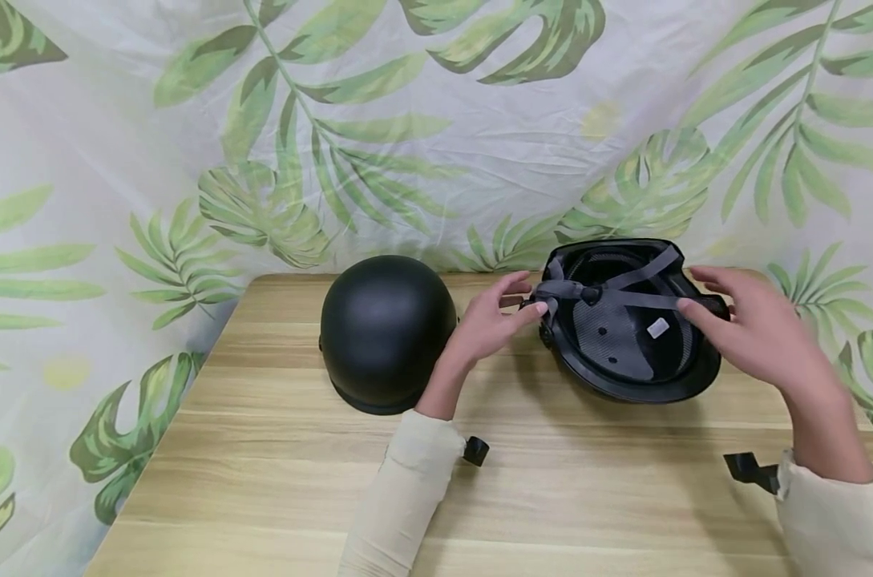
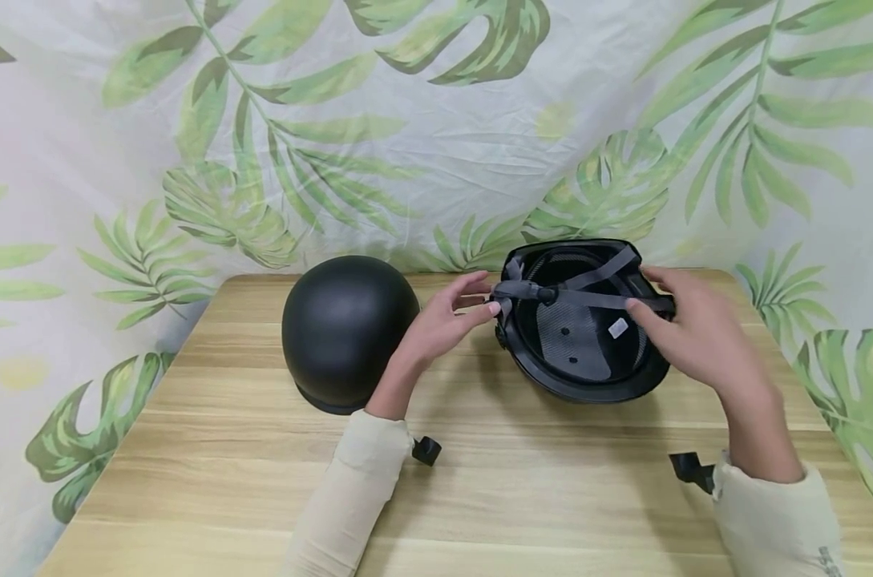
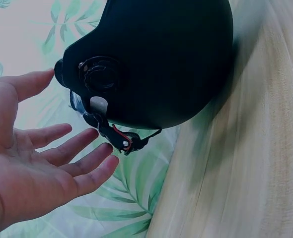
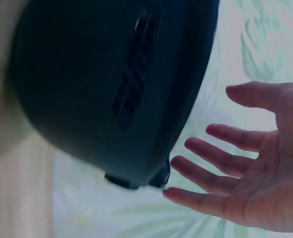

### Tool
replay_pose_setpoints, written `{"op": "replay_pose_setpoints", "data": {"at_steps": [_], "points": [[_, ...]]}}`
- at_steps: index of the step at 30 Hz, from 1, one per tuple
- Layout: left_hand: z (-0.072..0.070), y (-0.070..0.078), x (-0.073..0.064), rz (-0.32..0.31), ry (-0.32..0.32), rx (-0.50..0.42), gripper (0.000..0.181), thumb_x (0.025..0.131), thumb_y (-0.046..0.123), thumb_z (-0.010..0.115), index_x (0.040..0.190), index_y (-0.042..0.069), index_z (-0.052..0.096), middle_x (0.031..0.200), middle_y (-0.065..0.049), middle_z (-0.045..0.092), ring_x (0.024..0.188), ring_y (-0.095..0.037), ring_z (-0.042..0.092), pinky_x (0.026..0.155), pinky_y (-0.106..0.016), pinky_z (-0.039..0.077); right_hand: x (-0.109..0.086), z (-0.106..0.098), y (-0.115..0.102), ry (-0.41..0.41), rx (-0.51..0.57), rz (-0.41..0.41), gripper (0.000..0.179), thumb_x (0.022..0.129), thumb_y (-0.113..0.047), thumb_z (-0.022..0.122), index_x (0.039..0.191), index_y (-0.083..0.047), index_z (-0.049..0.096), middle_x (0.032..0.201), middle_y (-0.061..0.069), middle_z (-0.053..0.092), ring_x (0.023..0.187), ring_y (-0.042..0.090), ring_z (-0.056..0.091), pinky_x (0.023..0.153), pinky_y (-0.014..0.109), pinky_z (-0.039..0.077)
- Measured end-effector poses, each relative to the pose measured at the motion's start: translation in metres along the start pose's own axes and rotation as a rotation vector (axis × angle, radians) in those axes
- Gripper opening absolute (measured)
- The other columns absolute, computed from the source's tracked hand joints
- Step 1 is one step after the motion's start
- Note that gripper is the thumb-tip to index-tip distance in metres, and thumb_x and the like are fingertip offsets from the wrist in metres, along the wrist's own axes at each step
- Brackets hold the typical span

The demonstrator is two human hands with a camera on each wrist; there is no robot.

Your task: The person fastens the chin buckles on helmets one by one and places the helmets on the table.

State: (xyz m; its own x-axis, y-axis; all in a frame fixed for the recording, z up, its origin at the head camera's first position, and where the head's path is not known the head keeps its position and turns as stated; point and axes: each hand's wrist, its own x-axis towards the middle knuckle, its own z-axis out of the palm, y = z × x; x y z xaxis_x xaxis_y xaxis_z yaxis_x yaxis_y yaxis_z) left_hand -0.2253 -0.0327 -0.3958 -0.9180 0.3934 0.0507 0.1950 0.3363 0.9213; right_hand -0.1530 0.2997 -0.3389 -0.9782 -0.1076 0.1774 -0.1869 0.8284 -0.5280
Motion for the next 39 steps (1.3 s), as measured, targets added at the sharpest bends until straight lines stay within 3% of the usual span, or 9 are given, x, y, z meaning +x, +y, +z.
{"op": "replay_pose_setpoints", "data": {"at_steps": [3, 10, 16, 20, 30, 39], "points": [[-0.002, -0.002, -0.001, -0.024, 0.031, -0.027, 0.063, 0.102, 0.036, 0.071, 0.159, 0.02, 0.049, 0.154, -0.009, 0.06, 0.145, -0.031, 0.057, 0.114, -0.047, 0.053, 0.012, 0.0, -0.019, -0.034, -0.058, -0.04, 0.064, 0.108, -0.037, 0.061, 0.156, 0.002, 0.048, 0.153, 0.034, 0.053, 0.133, 0.057, 0.052, 0.1, 0.07, 0.043], [-0.006, -0.004, -0.001, -0.05, 0.039, -0.033, 0.062, 0.103, 0.035, 0.069, 0.16, 0.02, 0.048, 0.157, -0.009, 0.058, 0.147, -0.031, 0.056, 0.114, -0.048, 0.053, 0.036, 0.008, -0.056, -0.187, -0.097, -0.104, 0.066, 0.107, -0.038, 0.064, 0.158, 0.0, 0.046, 0.16, 0.029, 0.047, 0.148, 0.052, 0.042, 0.114, 0.07, 0.038], [-0.009, -0.007, -0.001, -0.04, 0.013, -0.018, 0.062, 0.105, 0.033, 0.067, 0.161, 0.019, 0.046, 0.158, -0.012, 0.056, 0.147, -0.035, 0.055, 0.114, -0.05, 0.052, 0.057, 0.027, -0.07, -0.254, -0.095, -0.251, 0.057, 0.106, -0.035, 0.066, 0.152, -0.002, 0.056, 0.15, 0.024, 0.06, 0.139, 0.044, 0.056, 0.11, 0.065, 0.047], [-0.009, -0.008, -0.001, -0.055, 0.014, -0.029, 0.06, 0.106, 0.032, 0.065, 0.162, 0.019, 0.046, 0.158, -0.012, 0.056, 0.147, -0.036, 0.055, 0.115, -0.051, 0.051, 0.066, 0.042, -0.07, -0.315, -0.062, -0.276, 0.053, 0.105, -0.036, 0.069, 0.146, -0.002, 0.062, 0.141, 0.022, 0.068, 0.131, 0.04, 0.064, 0.105, 0.061, 0.052], [-0.009, -0.007, -0.001, -0.09, 0.032, -0.055, 0.061, 0.105, 0.035, 0.068, 0.16, 0.02, 0.048, 0.158, -0.013, 0.056, 0.145, -0.031, 0.057, 0.113, -0.049, 0.053, 0.068, 0.055, -0.063, -0.296, -0.034, -0.315, 0.032, 0.102, -0.025, 0.074, 0.129, -0.008, 0.074, 0.111, 0.009, 0.081, 0.102, 0.027, 0.076, 0.087, 0.051, 0.059], [-0.01, -0.01, -0.001, -0.092, 0.028, -0.059, 0.061, 0.105, 0.036, 0.068, 0.16, 0.02, 0.048, 0.155, -0.01, 0.059, 0.145, -0.03, 0.058, 0.113, -0.049, 0.053, 0.065, 0.051, -0.06, -0.238, -0.004, -0.291, 0.028, 0.102, -0.028, 0.073, 0.125, -0.011, 0.077, 0.107, 0.005, 0.081, 0.1, 0.026, 0.075, 0.088, 0.051, 0.058]]}}
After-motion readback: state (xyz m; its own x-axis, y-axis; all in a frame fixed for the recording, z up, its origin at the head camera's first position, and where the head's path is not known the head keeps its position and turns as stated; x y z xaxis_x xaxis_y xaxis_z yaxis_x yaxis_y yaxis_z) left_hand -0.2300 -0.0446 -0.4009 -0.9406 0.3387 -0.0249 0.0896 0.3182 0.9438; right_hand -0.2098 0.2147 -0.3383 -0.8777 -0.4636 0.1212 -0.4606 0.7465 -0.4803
